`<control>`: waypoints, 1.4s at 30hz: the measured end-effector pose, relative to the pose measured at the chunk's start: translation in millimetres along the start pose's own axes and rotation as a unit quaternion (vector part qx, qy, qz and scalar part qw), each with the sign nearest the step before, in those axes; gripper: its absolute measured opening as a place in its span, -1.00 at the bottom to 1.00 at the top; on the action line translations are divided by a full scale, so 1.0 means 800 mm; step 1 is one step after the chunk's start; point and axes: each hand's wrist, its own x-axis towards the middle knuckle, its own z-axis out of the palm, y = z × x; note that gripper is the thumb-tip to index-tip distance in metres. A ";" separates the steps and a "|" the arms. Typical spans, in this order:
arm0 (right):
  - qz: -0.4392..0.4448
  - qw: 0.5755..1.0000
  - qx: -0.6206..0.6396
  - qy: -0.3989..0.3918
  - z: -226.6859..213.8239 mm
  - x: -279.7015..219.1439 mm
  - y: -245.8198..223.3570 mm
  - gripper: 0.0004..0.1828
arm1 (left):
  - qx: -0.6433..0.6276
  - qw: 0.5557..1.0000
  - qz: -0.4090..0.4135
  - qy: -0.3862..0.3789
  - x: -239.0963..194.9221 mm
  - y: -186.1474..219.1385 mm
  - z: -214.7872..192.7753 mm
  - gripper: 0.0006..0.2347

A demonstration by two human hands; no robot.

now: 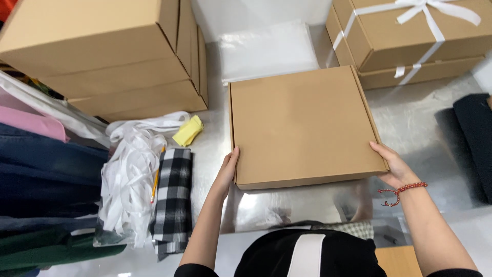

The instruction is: The person writes on a yellow sticky note attached to a cardboard box using a pencil, then places the box aside. They wrap a rolled brown garment in a clear plastic bag and place it into a new cardboard box. Finally, they tie a white ribbon around the box.

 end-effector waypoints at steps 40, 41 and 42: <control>-0.325 0.672 -0.657 -0.104 0.351 -0.037 0.027 -0.38 | 0.456 0.692 0.470 0.304 0.017 -0.157 0.003 -0.58; -0.336 0.670 -0.648 -0.132 0.372 -0.041 0.030 -0.39 | 0.415 0.696 0.468 0.353 0.042 -0.181 -0.029 -0.63; -0.346 0.668 -0.639 -0.160 0.392 -0.045 0.033 -0.41 | 0.373 0.696 0.465 0.400 0.066 -0.207 -0.060 -0.68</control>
